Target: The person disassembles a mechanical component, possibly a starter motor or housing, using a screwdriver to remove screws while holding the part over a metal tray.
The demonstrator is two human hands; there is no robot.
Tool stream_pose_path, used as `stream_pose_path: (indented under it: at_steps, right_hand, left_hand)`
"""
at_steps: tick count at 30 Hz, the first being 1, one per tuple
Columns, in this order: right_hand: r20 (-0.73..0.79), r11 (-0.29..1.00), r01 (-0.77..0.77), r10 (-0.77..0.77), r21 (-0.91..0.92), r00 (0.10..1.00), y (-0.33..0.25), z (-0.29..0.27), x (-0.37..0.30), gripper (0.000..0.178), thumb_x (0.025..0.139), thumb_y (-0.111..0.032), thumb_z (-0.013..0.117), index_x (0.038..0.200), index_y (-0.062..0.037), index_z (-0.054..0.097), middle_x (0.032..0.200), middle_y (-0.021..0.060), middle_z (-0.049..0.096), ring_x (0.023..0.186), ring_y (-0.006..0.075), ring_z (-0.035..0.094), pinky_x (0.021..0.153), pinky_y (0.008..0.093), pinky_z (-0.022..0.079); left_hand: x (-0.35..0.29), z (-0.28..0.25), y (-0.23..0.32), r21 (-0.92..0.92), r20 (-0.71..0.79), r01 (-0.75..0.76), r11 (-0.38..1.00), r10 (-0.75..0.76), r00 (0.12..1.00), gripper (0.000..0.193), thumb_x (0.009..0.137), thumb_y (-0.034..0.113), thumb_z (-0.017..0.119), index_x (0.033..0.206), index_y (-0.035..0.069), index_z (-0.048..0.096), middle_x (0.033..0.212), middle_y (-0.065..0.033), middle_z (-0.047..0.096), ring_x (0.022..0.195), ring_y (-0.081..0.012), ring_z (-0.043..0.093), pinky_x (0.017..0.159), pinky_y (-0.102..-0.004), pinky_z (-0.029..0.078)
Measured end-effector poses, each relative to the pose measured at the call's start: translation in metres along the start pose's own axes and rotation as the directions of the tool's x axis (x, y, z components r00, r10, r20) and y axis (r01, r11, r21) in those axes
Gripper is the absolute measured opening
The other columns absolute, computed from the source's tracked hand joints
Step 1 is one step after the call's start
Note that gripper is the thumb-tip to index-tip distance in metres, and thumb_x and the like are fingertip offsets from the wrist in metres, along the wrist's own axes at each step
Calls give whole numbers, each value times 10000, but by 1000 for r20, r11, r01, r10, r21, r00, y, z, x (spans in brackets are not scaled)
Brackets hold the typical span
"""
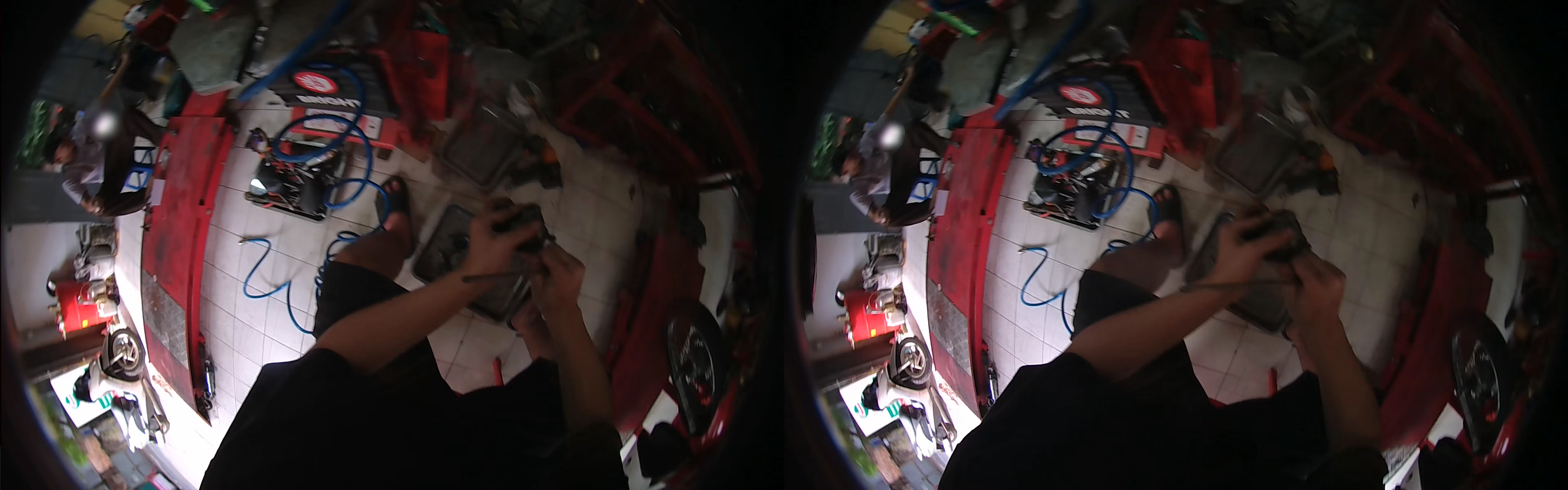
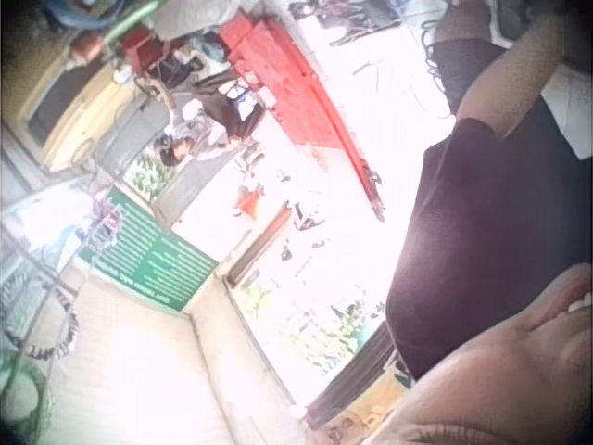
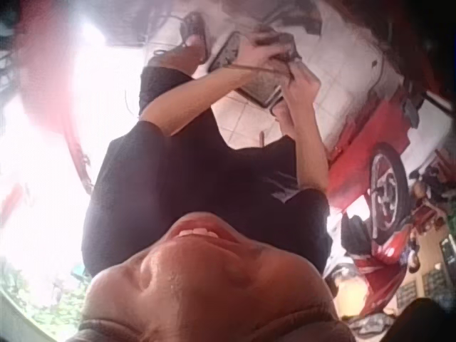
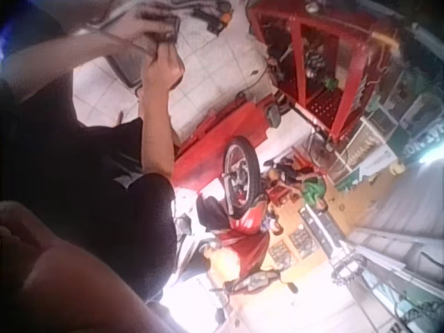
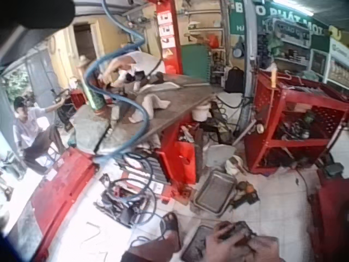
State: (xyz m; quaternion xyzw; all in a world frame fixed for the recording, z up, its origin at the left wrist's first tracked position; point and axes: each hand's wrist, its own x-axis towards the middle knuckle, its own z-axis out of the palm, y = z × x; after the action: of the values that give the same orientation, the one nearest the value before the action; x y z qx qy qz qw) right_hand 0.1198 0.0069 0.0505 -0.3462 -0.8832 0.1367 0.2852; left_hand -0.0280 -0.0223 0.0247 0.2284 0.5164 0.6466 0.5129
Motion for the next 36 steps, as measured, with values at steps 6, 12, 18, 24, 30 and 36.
stream_pose_path:
  at_steps: [6,12,18,24,30,36]
  right_hand:
    - [54,976,-173,167,133,985,1,-13,-7,280,712,-171,777,896,-33,616,782,111,662,621,272,666,552,360,528]
    - [-85,974,83,-67,210,994,-2,-14,6,260,743,-83,773,967,-50,647,768,86,679,605,254,663,562,347,515]
    - [9,986,-5,4,168,1000,0,-19,5,260,732,-70,781,961,-51,660,742,73,682,581,241,653,544,320,504]
    - [-63,990,64,-56,128,996,4,-12,1,311,712,-142,812,971,-58,663,740,57,677,583,219,647,562,310,496]
    - [-56,983,172,-169,69,984,0,-21,1,274,767,-100,733,1024,-38,661,885,95,715,693,264,690,618,354,530]
    - [72,994,109,-110,21,991,-3,-13,10,190,799,-115,716,934,-18,625,719,124,631,603,310,626,543,388,464]
  left_hand:
    - [-1,5,17,-291,65,322,901,-317,946,417,778,54,749,1119,-140,606,1142,-88,571,982,-208,644,811,-308,522]
    - [1,5,21,-248,61,248,937,-240,969,423,780,64,754,1120,-144,611,1229,-70,510,1001,-197,629,816,-309,515]
    - [2,3,17,-258,62,246,934,-239,969,444,774,73,766,1120,-156,607,1253,-72,494,1014,-199,620,828,-304,508]
    - [3,1,6,-200,37,185,962,-182,983,426,755,90,795,1079,-133,632,1228,-71,509,1014,-172,599,839,-288,500]
    - [-1,-1,4,-130,62,98,987,-90,994,294,752,59,782,1004,-43,668,1001,-41,623,964,-161,606,839,-297,488]
    - [4,0,14,34,-6,35,999,-35,999,479,746,183,813,1100,-101,660,1241,-109,522,1177,-223,511,942,-314,437]
